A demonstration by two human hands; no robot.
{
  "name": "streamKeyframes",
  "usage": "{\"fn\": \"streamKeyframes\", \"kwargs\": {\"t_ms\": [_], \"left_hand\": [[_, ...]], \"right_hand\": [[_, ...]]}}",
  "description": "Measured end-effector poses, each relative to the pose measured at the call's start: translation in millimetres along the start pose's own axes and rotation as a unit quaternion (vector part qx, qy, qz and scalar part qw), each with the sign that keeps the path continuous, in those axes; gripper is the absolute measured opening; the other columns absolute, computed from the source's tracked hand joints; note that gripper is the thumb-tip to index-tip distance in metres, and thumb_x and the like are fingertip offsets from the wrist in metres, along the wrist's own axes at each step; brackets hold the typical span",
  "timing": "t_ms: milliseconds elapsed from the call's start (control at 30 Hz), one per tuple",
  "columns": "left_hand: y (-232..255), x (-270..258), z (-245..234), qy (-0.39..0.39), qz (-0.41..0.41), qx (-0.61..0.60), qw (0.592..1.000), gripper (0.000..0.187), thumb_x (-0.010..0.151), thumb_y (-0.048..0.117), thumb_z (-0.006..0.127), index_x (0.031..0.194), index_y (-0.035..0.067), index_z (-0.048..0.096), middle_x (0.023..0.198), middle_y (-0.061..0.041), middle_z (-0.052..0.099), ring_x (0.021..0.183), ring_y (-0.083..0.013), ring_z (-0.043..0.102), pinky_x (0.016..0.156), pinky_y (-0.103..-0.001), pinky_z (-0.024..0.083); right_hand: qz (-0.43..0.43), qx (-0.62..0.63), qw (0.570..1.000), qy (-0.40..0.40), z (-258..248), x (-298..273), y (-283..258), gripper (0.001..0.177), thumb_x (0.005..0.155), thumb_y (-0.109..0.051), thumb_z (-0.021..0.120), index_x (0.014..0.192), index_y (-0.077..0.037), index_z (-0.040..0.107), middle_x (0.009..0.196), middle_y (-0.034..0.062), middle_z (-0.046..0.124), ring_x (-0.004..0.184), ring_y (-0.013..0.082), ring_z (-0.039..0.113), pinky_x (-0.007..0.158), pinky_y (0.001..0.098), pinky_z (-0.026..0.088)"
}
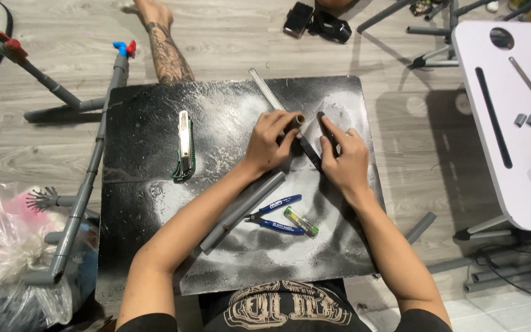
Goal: Using a small file to smooth and debur the edges of a PVC pipe end.
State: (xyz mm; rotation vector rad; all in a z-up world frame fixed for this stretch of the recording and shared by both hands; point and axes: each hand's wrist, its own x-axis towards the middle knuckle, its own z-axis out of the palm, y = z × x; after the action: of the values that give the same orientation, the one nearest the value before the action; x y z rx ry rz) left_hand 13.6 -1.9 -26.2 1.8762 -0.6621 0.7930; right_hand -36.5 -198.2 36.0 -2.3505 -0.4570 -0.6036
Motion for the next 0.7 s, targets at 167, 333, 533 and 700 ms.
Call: {"fn": "streamKeyframes", "kwargs": {"t_ms": [167,333,533,700], "left_hand": [[20,12,-8,-0.005,-0.088,-0.035,0.996,0.05,0.098,0.006,0.064,0.146,0.007,0.053,0.105,-0.017,0.069,0.094,-0.035,0.071,0.084,-0.042,0.059],[35,24,-24,-0.016,-0.16,-0.094,0.982,0.032,0.097,0.001,0.047,0.124,0.008,0.062,0.098,-0.012,0.061,0.082,-0.0286,0.069,0.076,-0.043,0.058],[31,34,-41,0.005,-0.458,-0.297,0.838,0.026,0.103,0.021,0.046,0.09,0.007,0.065,0.081,-0.005,0.054,0.06,-0.01,0.053,0.051,-0.023,0.043],[98,86,-136,-0.026,-0.37,-0.245,0.896,0.054,0.108,0.043,0.032,0.072,0.017,0.063,0.077,-0.001,0.065,0.067,-0.0095,0.051,0.065,-0.025,0.043]], "right_hand": [[-0.047,-0.074,0.996,-0.016,2,2,13,0.022,0.085,-0.022,0.081,0.107,-0.019,0.08,0.085,0.0067,0.068,0.081,0.0296,0.061,0.07,0.0393,0.052],[-0.044,-0.009,0.999,0.029,-39,15,-19,0.011,0.088,-0.014,0.085,0.097,-0.016,0.081,0.073,0.0047,0.067,0.067,0.0236,0.062,0.063,0.0322,0.051],[-0.061,-0.056,0.993,0.084,-109,4,-21,0.019,0.099,-0.005,0.075,0.082,-0.01,0.068,0.071,0.0092,0.065,0.052,0.0283,0.06,0.051,0.0351,0.048],[-0.112,-0.036,0.977,0.177,-187,-38,-14,0.012,0.099,0.003,0.08,0.101,0.015,0.077,0.059,0.0089,0.058,0.041,0.0123,0.031,0.041,0.0285,0.022]]}}
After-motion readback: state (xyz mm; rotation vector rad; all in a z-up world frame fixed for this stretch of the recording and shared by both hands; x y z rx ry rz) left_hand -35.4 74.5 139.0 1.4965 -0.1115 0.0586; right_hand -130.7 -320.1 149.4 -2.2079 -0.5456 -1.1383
